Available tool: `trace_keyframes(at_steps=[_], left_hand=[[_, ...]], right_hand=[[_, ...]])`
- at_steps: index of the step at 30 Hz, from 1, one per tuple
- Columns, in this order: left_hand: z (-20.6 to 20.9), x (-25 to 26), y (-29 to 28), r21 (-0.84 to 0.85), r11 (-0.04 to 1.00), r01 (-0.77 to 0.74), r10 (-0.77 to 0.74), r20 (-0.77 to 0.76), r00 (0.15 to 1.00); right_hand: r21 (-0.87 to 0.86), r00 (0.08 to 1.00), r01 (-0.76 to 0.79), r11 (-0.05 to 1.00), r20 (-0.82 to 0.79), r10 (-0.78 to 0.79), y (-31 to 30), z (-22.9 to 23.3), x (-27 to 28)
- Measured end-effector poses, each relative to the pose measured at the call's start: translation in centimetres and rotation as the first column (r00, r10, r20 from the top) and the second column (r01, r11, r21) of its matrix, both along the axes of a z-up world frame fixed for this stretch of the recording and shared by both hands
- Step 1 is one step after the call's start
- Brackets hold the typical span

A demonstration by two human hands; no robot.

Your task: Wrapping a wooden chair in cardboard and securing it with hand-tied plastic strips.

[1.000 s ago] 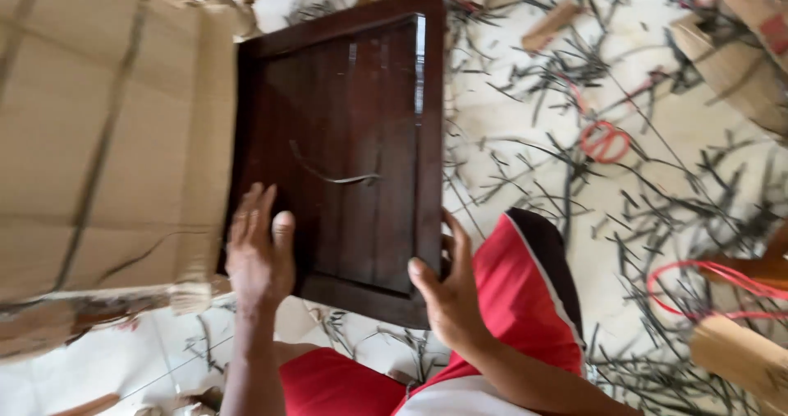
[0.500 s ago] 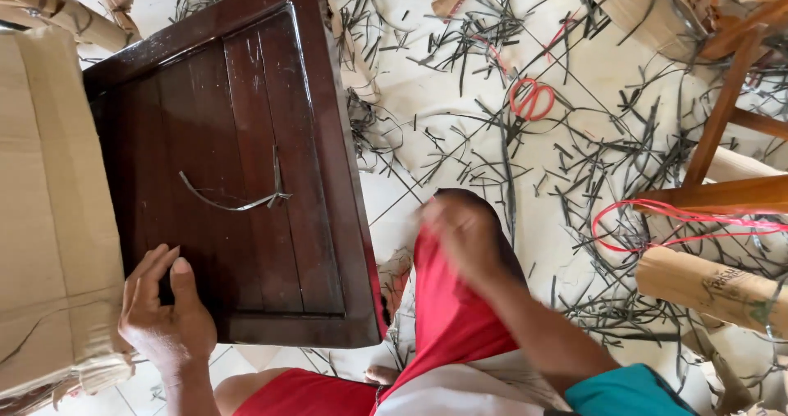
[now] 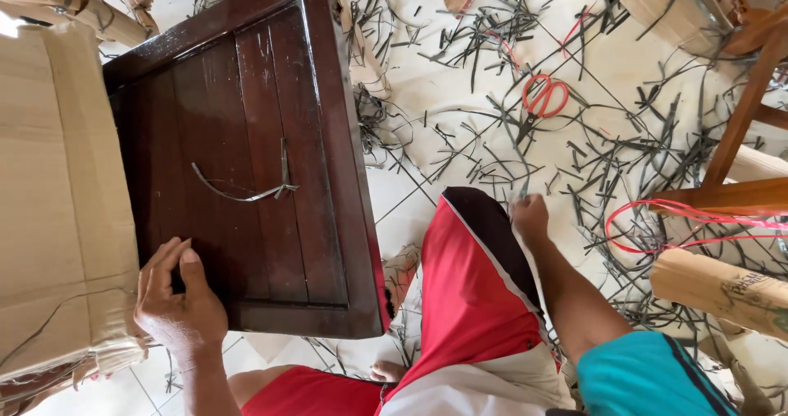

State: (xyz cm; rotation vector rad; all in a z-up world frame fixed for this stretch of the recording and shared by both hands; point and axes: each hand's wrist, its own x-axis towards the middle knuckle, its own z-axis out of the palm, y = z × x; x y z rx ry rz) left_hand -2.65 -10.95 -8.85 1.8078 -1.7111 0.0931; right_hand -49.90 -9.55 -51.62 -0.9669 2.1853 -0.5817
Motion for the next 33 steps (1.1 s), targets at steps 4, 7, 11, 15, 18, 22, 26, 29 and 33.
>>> trace_keyframes(at_steps=[4,7,11,15,18,22,26,29,33], left_hand=[[0.1,-0.2,0.0,-0.015,1.0,-0.006,0.006,0.006,1.0],[-0.2,0.0,0.3,-0.018,0.999,-0.034,0.035,0.046,0.998],[-1.8,-1.0,0.5,-0.088,0.996,0.025,-0.01,0.168,0.986],[-0.8,-5.2,2.0,0.004,1.0,0.017,-0.017,0.096,0.995],[0.1,-5.4,1.6,0.058,0.998,0.011,-0.008,-0.054,0.999],[-0.2,-6.8,1.9,0.108,0.994,0.0,0.0,0.002,1.0],[0.1,-7.6,1.5,0.135,0.99,-0.03,0.031,-0.004,1.0],[-0.2,-7.4,1.5,0.159,0.987,-0.036,0.04,-0.018,0.999],[0.1,-8.1,1.2,0.181,0.983,-0.04,0.043,-0.018,0.999]], right_hand=[[-0.188,0.815,0.229,0.955,0.573,-0.083,-4.5,8.5,-0.8],[-0.252,0.878,0.138,0.958,0.479,0.0,-7.0,12.2,-1.2],[-0.208,0.959,-0.24,0.948,0.097,0.265,-8.4,12.6,-0.9],[-0.188,0.911,-0.389,0.902,0.066,0.406,-7.2,10.3,1.3],[-0.151,0.936,-0.337,0.929,0.052,0.348,-6.4,8.4,2.2],[-0.092,0.907,-0.322,0.942,-0.316,0.279,-6.2,7.2,2.6],[-0.232,0.904,-0.42,0.877,-0.187,0.384,-10.8,10.2,3.2],[-0.336,0.823,-0.569,0.751,-0.233,0.519,-14.5,7.1,4.0],[-0.251,0.818,-0.572,0.781,-0.24,0.523,-19.3,3.2,5.1]])
